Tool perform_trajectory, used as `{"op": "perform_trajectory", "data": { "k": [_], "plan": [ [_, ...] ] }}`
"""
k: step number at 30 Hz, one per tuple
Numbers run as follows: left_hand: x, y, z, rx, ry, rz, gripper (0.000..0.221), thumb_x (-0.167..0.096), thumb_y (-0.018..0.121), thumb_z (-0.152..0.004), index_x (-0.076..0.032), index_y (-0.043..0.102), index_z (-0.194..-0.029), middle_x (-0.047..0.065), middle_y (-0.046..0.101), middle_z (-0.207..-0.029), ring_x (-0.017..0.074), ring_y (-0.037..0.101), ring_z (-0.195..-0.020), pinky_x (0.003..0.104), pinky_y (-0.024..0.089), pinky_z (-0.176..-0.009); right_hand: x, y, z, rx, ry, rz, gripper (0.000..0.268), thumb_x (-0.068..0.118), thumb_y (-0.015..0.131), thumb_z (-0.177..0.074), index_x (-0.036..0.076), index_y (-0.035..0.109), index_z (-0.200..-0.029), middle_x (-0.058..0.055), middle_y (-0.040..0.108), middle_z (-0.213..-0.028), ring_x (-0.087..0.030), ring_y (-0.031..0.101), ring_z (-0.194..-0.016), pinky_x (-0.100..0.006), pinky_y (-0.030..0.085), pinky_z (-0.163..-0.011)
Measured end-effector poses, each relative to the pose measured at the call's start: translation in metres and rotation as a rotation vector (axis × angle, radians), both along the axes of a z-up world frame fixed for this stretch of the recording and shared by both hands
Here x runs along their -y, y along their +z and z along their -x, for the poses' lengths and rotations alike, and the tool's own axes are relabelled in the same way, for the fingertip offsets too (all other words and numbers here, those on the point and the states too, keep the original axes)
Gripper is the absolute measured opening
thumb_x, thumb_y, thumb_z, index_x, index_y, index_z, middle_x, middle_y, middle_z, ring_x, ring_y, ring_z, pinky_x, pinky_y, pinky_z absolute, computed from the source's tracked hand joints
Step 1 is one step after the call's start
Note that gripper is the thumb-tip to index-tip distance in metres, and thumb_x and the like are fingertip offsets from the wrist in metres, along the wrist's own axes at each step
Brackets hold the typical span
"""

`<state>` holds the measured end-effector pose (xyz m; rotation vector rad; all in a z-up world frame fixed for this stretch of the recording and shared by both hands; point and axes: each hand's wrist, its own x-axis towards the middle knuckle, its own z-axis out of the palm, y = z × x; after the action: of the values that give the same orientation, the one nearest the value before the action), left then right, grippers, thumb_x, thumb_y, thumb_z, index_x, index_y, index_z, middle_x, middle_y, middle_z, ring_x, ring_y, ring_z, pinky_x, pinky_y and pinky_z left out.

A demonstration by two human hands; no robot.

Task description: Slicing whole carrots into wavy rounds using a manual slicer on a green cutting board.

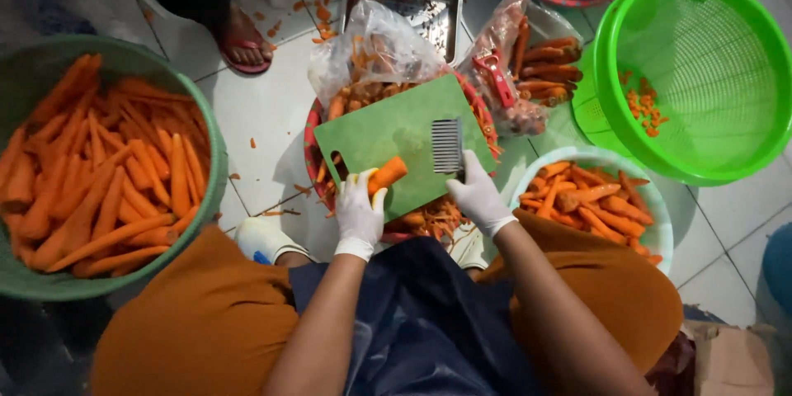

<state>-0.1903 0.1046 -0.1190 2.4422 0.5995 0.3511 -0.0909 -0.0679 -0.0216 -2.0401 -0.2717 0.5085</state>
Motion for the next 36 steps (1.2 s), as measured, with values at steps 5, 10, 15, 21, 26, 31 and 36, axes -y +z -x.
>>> {"op": "perform_trajectory", "data": {
  "k": [5, 10, 15, 21, 26, 31, 36],
  "plan": [
    [0.003, -0.002, -0.001, -0.132, 0.031, -0.116, 0.039, -0.037, 0.063, -0.079, -0.026, 0.052, -0.115, 0.001, 0.049, -0.102, 0.0239, 0.049, -0.096, 0.038, 0.044, -0.083, -0.014, -0.001, 0.011, 0.11, 0.064, 0.171, 0.024, 0.019, 0.054, -0.085, 0.011, 0.051, -0.107, -0.018, 0.062, -0.094, -0.034, 0.06, -0.093, -0.046, 0.048, -0.082],
    [0.015, 0.015, -0.013, -0.231, 0.052, -0.207, 0.044, -0.036, 0.064, -0.078, -0.026, 0.048, -0.118, 0.003, 0.046, -0.108, 0.0255, 0.043, -0.107, 0.044, 0.036, -0.092, -0.02, -0.034, 0.014, 0.148, 0.173, 0.442, 0.027, 0.024, 0.046, -0.09, 0.019, 0.043, -0.116, -0.021, 0.064, -0.092, -0.042, 0.062, -0.088, -0.053, 0.048, -0.079],
    [0.015, 0.004, -0.021, -0.159, -0.006, -0.095, 0.041, -0.038, 0.064, -0.078, -0.025, 0.05, -0.114, 0.001, 0.047, -0.108, 0.0226, 0.044, -0.106, 0.04, 0.039, -0.09, -0.028, -0.035, 0.008, 0.081, 0.208, 0.57, 0.027, 0.023, 0.039, -0.088, 0.018, 0.039, -0.115, -0.019, 0.063, -0.095, -0.04, 0.063, -0.09, -0.05, 0.049, -0.081],
    [0.015, 0.0, -0.022, -0.054, -0.01, -0.105, 0.043, -0.032, 0.07, -0.072, -0.023, 0.052, -0.109, 0.001, 0.048, -0.107, 0.0227, 0.045, -0.101, 0.037, 0.041, -0.084, -0.04, -0.034, 0.008, 0.138, 0.239, 0.528, 0.024, 0.026, 0.036, -0.094, 0.016, 0.039, -0.115, -0.021, 0.062, -0.093, -0.042, 0.062, -0.087, -0.051, 0.05, -0.08],
    [0.015, 0.0, -0.022, -0.037, -0.015, -0.12, 0.041, -0.031, 0.07, -0.071, -0.021, 0.052, -0.106, 0.001, 0.05, -0.106, 0.0223, 0.046, -0.1, 0.036, 0.04, -0.083, -0.041, -0.064, 0.01, 0.261, 0.271, 0.524, 0.029, 0.022, 0.038, -0.093, 0.012, 0.037, -0.12, -0.022, 0.061, -0.088, -0.043, 0.063, -0.081, -0.053, 0.051, -0.074],
    [0.014, 0.003, -0.021, -0.031, -0.01, -0.092, 0.04, -0.031, 0.069, -0.071, -0.021, 0.051, -0.105, 0.001, 0.052, -0.105, 0.0229, 0.046, -0.099, 0.036, 0.04, -0.082, -0.045, -0.069, 0.014, 0.331, 0.297, 0.558, 0.037, 0.024, 0.038, -0.092, 0.01, 0.035, -0.126, -0.021, 0.06, -0.085, -0.043, 0.063, -0.075, -0.052, 0.052, -0.069],
    [0.011, -0.003, -0.022, -0.025, -0.03, -0.091, 0.04, -0.035, 0.069, -0.072, -0.021, 0.054, -0.108, 0.001, 0.053, -0.103, 0.0228, 0.047, -0.098, 0.036, 0.04, -0.082, -0.048, -0.078, 0.019, 0.523, 0.342, 0.685, 0.043, 0.017, 0.039, -0.089, 0.004, 0.038, -0.13, -0.017, 0.061, -0.078, -0.037, 0.065, -0.066, -0.048, 0.054, -0.059]
  ]
}}
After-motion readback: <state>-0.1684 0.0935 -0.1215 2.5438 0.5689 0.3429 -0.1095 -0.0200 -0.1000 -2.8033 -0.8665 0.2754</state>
